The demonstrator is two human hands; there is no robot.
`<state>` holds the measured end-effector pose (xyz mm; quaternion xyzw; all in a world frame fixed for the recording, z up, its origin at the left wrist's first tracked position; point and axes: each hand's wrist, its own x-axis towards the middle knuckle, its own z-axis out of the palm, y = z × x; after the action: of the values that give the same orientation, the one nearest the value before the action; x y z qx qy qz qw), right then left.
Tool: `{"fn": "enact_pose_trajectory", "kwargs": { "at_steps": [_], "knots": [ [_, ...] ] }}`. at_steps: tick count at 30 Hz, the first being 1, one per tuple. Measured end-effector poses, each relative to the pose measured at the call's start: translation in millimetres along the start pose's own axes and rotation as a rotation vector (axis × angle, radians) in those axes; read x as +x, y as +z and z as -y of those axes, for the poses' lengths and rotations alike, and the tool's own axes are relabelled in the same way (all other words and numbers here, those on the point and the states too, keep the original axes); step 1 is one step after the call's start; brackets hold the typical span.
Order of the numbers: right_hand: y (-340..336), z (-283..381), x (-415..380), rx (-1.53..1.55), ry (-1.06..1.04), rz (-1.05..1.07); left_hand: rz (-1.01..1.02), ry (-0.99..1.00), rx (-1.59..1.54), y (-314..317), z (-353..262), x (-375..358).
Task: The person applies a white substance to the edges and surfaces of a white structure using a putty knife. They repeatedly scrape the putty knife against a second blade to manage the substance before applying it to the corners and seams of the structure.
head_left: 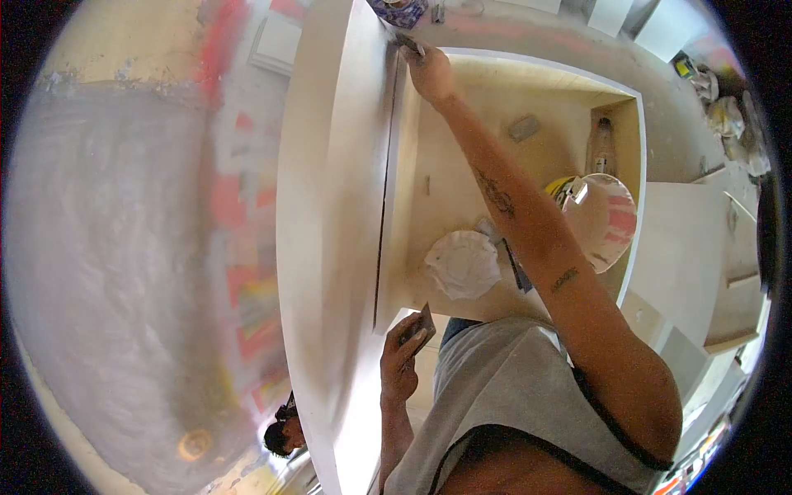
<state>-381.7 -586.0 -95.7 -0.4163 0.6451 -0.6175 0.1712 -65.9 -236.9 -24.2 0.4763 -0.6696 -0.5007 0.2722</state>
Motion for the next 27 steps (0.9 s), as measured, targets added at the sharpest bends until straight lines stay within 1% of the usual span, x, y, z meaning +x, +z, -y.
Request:
{"fn": "enact_pose_trajectory", "kwargs": {
  "at_steps": [2, 4, 5, 6, 7, 9, 10, 12, 14, 16, 18, 19, 21, 22, 24, 27],
  "knots": [
    [2.8, -3.4, -4.8, -0.002, 0.022, 0.007, -0.021, 0.027, 0.044, -0.8, -9.9, -1.9],
    [3.3, -1.8, -11.7, -0.009, 0.040, 0.017, -0.032, 0.026, 0.048, 0.2, -6.5, -8.4],
    [3.1, -0.6, -20.7, -0.064, 0.081, 0.057, -0.040, 0.028, 0.054, 1.1, -3.8, -12.8],
    [2.2, 1.3, -31.3, -0.118, 0.122, 0.097, -0.042, 0.024, 0.049, 2.6, 0.0, -17.1],
    [2.2, 3.3, -41.9, -0.125, 0.121, 0.100, -0.077, 0.030, -0.030, 5.1, 6.5, -19.5],
    [4.2, 8.2, -67.7, 0.007, -0.051, 0.087, -0.136, 0.063, -0.139, 9.3, 19.5, -22.6],
    [4.8, 11.3, -77.1, 0.000, -0.052, 0.089, -0.134, 0.061, -0.146, 11.5, 17.9, -22.2],
    [5.7, 18.0, -97.7, 0.155, -0.029, 0.172, -0.239, -0.139, -0.181, 16.0, 12.6, -23.2],
    [4.9, 26.9, -120.3, 0.089, -0.038, 0.154, -0.250, -0.126, -0.209, 18.3, 20.7, -23.4],
    [1.2, 36.6, -140.0, 0.029, -0.050, 0.138, -0.384, -0.248, -0.545, 20.5, 19.8, -17.6],
    [-2.8, 45.4, -157.3, 0.047, -0.024, 0.193, -0.369, -0.239, -0.491, 22.2, 20.2, -16.2],
    [-3.9, 49.0, -166.9, 0.081, 0.011, 0.225, -0.398, -0.197, -0.565, 24.3, 17.7, -14.4],
    [-4.9, 54.6, -184.9, 0.117, 0.006, 0.225, -0.435, -0.134, -0.689, 25.0, 18.7, -16.3],
    [-5.5, 57.1, -193.4, 0.153, 0.002, 0.222, -0.438, -0.135, -0.683, 24.3, 22.1, -20.2],
    [-6.7, 59.5, -204.9, 0.141, 0.012, 0.240, -0.394, -0.029, -0.738, 23.5, 23.8, -23.5],
    [-8.2, 60.7, -217.7, 0.139, 0.038, 0.276, -0.425, -0.054, -0.672, 27.2, 11.7, -23.4]
  ]
}}
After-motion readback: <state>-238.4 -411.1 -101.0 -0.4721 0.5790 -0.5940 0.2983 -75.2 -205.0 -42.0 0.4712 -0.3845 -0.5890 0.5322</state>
